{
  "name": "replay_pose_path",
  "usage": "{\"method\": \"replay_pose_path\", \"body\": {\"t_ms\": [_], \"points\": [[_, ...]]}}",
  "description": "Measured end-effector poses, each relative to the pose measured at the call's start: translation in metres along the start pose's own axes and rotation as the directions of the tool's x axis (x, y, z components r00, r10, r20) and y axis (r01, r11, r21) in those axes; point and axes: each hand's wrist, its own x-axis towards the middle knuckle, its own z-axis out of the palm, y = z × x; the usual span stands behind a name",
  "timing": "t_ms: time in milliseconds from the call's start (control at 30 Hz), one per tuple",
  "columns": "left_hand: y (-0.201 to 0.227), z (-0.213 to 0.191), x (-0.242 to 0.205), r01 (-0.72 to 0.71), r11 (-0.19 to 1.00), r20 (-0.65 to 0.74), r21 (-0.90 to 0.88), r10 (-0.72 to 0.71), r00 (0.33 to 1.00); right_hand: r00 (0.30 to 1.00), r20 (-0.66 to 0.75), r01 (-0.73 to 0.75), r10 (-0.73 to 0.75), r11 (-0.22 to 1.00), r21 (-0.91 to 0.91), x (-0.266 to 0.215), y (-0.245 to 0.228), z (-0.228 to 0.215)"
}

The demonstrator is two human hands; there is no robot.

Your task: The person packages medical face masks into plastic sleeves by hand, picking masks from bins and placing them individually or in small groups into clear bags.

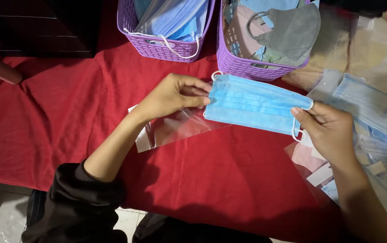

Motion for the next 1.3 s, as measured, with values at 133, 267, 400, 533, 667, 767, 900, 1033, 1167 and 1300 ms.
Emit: {"method": "replay_pose_path", "body": {"t_ms": [133,267,400,533,667,767,900,1033,1167,1300], "points": [[0.0,0.0,0.0,0.051,0.998,-0.068,0.043,-0.048,0.997,0.997,-0.032,-0.079,0.076,0.992,-0.096,0.002,-0.001,-0.011],[0.016,0.01,-0.007,0.07,0.987,-0.152,0.146,-0.047,0.987,0.989,-0.01,-0.149,0.151,0.966,-0.213,-0.002,-0.063,-0.011],[0.015,0.018,-0.004,0.012,0.965,-0.204,0.261,0.043,0.978,0.98,-0.067,-0.196,0.185,0.936,-0.292,-0.008,-0.076,-0.011],[0.022,0.025,-0.001,-0.016,0.942,-0.228,0.335,0.097,0.969,0.997,-0.019,-0.074,0.072,0.977,-0.198,-0.013,-0.058,-0.009],[0.026,0.026,0.001,-0.079,0.925,-0.184,0.371,0.156,0.97,1.0,0.018,0.003,-0.001,0.988,-0.156,-0.012,-0.054,-0.005],[0.031,0.026,0.002,-0.056,0.894,-0.17,0.444,0.145,0.975,0.997,0.038,0.076,-0.07,0.975,-0.207,-0.014,-0.061,-0.006],[0.034,0.03,0.004,0.069,0.843,-0.189,0.534,0.04,0.981,0.999,-0.038,0.02,-0.03,0.969,-0.248,-0.024,-0.07,-0.007],[0.028,0.034,0.011,0.146,0.753,-0.26,0.641,0.033,0.965,1.0,-0.025,-0.001,-0.006,0.957,-0.291,-0.03,-0.066,-0.013],[0.039,0.032,0.013,0.139,0.828,-0.274,0.543,0.018,0.961,1.0,-0.001,0.015,-0.016,0.965,-0.263,-0.024,-0.08,-0.018],[0.044,0.032,0.015,0.079,0.845,-0.187,0.528,0.025,0.982,0.997,0.02,0.079,-0.077,0.968,-0.238,-0.017,-0.064,-0.018]]}}
